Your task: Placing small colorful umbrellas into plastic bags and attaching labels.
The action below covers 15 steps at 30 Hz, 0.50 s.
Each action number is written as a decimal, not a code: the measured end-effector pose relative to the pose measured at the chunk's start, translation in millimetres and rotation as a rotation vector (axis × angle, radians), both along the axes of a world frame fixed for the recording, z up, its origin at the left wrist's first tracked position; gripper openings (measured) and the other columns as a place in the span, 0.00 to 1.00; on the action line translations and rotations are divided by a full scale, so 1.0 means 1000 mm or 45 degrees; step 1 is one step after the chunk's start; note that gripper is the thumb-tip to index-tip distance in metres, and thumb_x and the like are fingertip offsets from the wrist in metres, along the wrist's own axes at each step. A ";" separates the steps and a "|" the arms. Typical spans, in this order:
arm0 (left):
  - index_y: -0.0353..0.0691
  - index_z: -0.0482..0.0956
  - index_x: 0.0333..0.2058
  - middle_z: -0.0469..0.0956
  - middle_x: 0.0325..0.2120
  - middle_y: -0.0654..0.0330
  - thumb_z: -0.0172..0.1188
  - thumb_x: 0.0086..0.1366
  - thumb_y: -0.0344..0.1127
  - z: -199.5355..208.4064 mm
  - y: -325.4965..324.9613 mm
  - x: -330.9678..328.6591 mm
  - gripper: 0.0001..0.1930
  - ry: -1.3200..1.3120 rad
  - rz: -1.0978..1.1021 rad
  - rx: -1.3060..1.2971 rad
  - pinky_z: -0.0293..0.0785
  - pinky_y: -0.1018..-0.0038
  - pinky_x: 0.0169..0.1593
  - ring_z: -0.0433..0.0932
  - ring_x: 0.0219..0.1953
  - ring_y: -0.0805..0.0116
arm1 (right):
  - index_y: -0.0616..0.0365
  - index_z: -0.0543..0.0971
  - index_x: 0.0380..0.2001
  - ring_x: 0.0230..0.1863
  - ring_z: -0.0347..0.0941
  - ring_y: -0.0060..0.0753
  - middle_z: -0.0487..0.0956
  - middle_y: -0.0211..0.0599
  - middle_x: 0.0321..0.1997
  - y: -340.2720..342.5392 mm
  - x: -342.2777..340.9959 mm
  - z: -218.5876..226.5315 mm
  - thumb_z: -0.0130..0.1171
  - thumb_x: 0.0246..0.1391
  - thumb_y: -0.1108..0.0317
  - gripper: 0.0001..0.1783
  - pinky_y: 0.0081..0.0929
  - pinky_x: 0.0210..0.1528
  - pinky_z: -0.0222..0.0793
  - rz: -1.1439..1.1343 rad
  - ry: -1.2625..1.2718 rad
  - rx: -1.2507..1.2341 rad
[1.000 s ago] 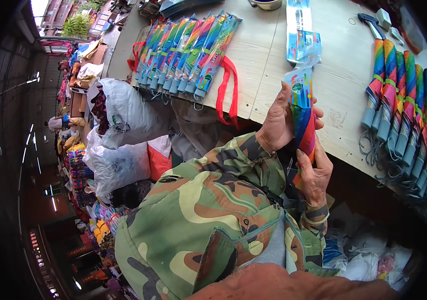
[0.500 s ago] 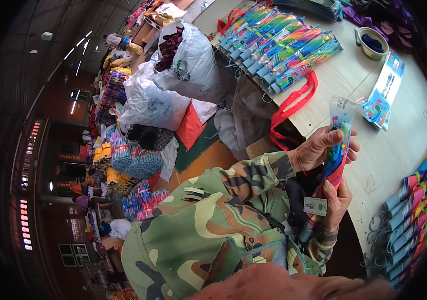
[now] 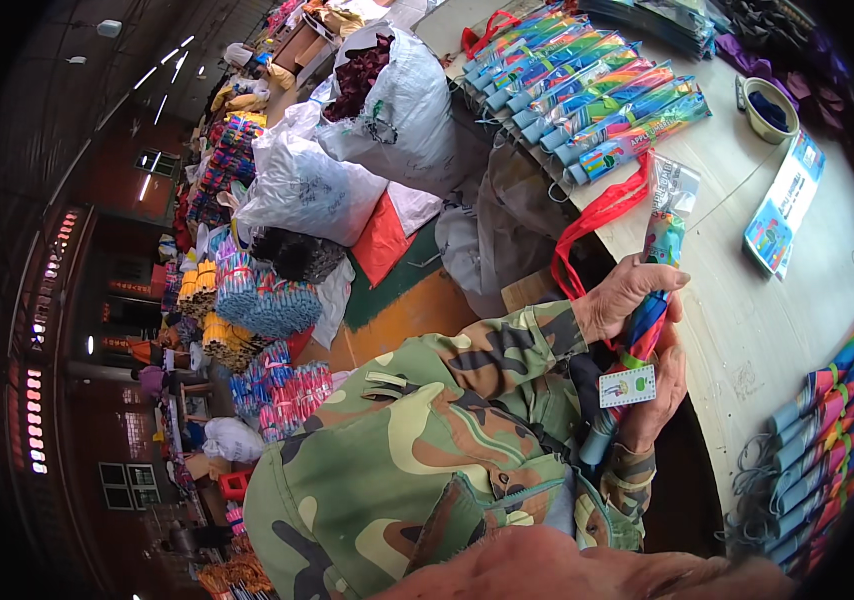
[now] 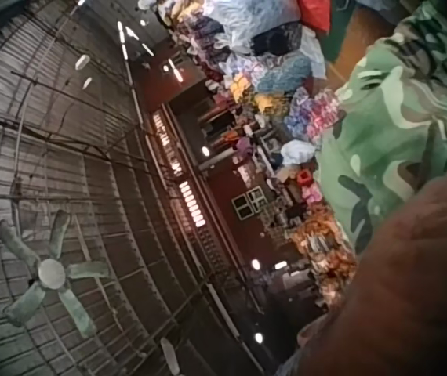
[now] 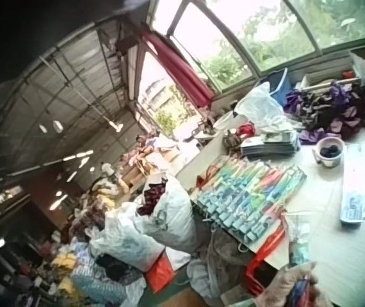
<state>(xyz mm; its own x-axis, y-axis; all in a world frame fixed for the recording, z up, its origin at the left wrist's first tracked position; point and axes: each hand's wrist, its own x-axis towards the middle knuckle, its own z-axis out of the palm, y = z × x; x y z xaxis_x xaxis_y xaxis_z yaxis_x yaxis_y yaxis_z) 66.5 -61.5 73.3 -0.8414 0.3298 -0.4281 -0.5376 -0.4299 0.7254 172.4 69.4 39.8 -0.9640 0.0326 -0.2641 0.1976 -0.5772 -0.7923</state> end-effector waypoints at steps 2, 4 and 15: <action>0.37 0.84 0.34 0.86 0.27 0.57 0.72 0.68 0.46 0.000 -0.007 0.003 0.16 0.048 0.011 -0.077 0.82 0.74 0.35 0.85 0.28 0.71 | 0.70 0.68 0.73 0.51 0.82 0.32 0.82 0.48 0.59 -0.003 0.017 -0.008 0.47 0.80 0.44 0.39 0.29 0.53 0.79 -0.051 0.075 0.130; 0.38 0.83 0.35 0.85 0.27 0.59 0.73 0.67 0.48 -0.007 -0.013 0.008 0.17 0.135 -0.017 -0.205 0.79 0.76 0.35 0.83 0.28 0.75 | 0.70 0.68 0.73 0.57 0.80 0.38 0.80 0.49 0.63 -0.010 0.026 -0.009 0.54 0.77 0.46 0.39 0.33 0.58 0.78 -0.055 0.288 0.478; 0.39 0.82 0.37 0.84 0.31 0.61 0.71 0.67 0.44 -0.032 -0.010 0.044 0.14 0.138 -0.034 -0.107 0.79 0.74 0.43 0.81 0.34 0.76 | 0.69 0.78 0.61 0.52 0.82 0.35 0.85 0.46 0.52 -0.022 0.012 -0.033 0.58 0.78 0.66 0.18 0.30 0.56 0.78 -0.226 0.497 1.194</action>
<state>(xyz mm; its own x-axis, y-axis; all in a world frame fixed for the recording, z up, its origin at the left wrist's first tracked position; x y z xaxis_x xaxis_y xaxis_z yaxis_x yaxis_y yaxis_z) 110.5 -71.3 41.2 -0.8754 0.3196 -0.3626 -0.4649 -0.3513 0.8127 184.3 47.2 7.0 -0.9383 0.2144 0.2713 -0.1979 0.3104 -0.9298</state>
